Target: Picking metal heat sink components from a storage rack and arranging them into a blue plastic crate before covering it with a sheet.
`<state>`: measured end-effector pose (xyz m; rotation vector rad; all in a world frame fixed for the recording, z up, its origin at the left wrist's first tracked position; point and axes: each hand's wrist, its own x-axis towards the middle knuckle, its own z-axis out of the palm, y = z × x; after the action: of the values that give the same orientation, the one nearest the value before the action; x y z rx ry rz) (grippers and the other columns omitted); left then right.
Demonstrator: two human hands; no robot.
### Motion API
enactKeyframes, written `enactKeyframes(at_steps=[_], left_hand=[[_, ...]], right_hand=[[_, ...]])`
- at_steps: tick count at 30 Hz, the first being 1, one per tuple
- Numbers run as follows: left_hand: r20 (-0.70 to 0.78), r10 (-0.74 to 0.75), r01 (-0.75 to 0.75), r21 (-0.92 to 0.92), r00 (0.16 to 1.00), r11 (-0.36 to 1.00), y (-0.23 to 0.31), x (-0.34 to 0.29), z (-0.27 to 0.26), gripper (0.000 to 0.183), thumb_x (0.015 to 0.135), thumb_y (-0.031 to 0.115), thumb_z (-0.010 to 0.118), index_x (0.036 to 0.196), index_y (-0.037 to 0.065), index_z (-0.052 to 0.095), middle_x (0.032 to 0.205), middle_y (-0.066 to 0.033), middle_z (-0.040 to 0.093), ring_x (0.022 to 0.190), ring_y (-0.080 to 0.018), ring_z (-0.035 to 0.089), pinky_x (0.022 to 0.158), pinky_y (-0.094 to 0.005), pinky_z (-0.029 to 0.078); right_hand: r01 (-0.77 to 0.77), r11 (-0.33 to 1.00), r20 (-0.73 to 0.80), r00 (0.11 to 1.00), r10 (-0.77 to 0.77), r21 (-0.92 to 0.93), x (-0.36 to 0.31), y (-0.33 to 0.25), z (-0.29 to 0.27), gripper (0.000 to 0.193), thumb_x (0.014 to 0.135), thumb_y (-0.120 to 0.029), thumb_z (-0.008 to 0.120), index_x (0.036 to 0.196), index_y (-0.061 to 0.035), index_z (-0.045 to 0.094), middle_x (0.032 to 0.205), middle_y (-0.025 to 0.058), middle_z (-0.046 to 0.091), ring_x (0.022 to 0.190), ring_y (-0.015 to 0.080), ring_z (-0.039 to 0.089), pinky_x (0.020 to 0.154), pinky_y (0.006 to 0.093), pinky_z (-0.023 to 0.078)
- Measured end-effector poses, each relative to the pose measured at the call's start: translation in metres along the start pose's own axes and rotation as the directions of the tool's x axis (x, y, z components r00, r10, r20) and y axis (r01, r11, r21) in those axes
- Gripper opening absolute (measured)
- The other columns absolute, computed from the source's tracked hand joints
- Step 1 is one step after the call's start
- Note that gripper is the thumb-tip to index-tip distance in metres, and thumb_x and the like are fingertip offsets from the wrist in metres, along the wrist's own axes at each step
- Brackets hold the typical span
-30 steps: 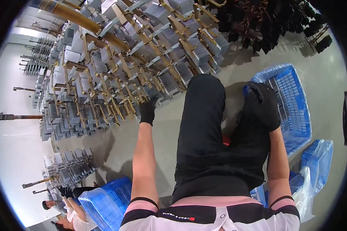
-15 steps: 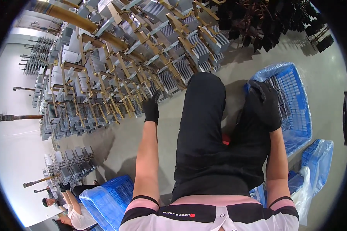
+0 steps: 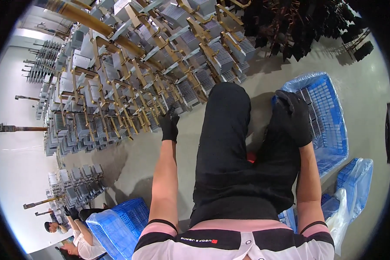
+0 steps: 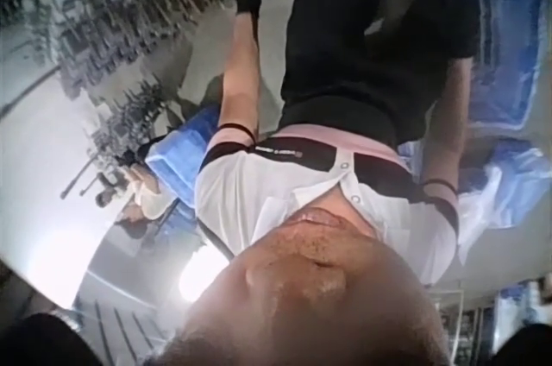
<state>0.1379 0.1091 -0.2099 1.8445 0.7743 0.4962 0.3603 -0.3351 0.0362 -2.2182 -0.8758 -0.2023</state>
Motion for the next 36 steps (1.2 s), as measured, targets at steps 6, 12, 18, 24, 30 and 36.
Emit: enactKeyframes(at_steps=[6,12,18,24,30,36], left_hand=[[-0.008,-0.153,0.15,-0.138,0.988,0.979,0.039,-0.021,-0.003,0.031,0.092,0.018,0.069,0.121,0.008,0.063,0.1,-0.007,0.063,0.083,-0.0157,0.062,0.069,-0.03,0.053],[-0.093,0.055,-0.053,0.019,0.994,0.998,0.104,-0.113,-0.016,0.018,0.091,0.011,0.069,0.106,0.011,0.059,0.089,-0.0052,0.061,0.069,-0.0171,0.062,0.062,-0.0303,0.053],[-0.224,0.17,-0.246,-0.372,0.96,0.895,0.263,-0.126,0.006,0.047,0.082,0.005,0.075,0.121,0.002,0.049,0.112,-0.0088,0.058,0.096,-0.0179,0.059,0.084,-0.0315,0.049],[-0.043,0.7,-0.696,0.082,0.713,0.714,0.334,-0.122,0.054,0.063,0.067,0.02,0.087,0.117,0.005,0.053,0.122,-0.0157,0.057,0.11,-0.031,0.056,0.096,-0.0459,0.043],[0.448,0.808,-0.924,0.181,0.382,0.337,0.424,-0.124,0.148,0.065,0.067,0.021,0.09,0.119,0.01,0.052,0.129,-0.0208,0.054,0.115,-0.039,0.054,0.104,-0.0522,0.039],[0.368,0.804,-0.875,0.327,0.466,0.357,0.397,-0.085,0.151,0.039,0.081,0.019,0.079,0.113,0.002,0.063,0.128,-0.0202,0.056,0.124,-0.0367,0.051,0.107,-0.0487,0.039]], right_hand=[[0.047,0.998,0.003,0.999,-0.047,-0.033,0.002,0.001,0.003,0.027,0.086,-0.016,0.068,0.111,-0.0066,0.069,0.103,0.0159,0.07,0.094,0.0363,0.065,0.081,0.0434,0.05],[0.086,0.996,-0.037,0.996,-0.085,0.017,0.002,-0.01,0.009,0.032,0.084,-0.016,0.069,0.115,-0.0072,0.068,0.102,0.0154,0.069,0.093,0.0359,0.065,0.082,0.0438,0.05],[0.072,0.997,0.105,0.992,-0.076,0.037,-0.003,-0.064,-0.047,0.045,0.081,-0.022,0.073,0.121,-0.0047,0.063,0.11,0.0183,0.067,0.101,0.0366,0.063,0.086,0.0441,0.048],[0.18,0.722,-0.107,0.983,-0.147,0.668,-0.012,-0.092,-0.007,0.091,0.086,-0.04,0.075,0.152,0.0001,0.026,0.13,0.0302,0.056,0.12,0.0381,0.058,0.102,0.0405,0.045],[-0.128,0.906,-0.03,0.988,0.153,0.403,-0.02,-0.017,-0.078,0.094,0.077,-0.031,0.085,0.146,0.0021,0.03,0.132,0.019,0.057,0.114,0.0263,0.059,0.096,0.0387,0.05],[-0.149,0.778,-0.467,0.725,0.506,0.611,-0.099,0.181,-0.082,0.068,0.073,0.002,0.078,0.13,-0.0064,0.043,0.118,0.0081,0.06,0.117,0.0184,0.056,0.101,0.0369,0.048]])
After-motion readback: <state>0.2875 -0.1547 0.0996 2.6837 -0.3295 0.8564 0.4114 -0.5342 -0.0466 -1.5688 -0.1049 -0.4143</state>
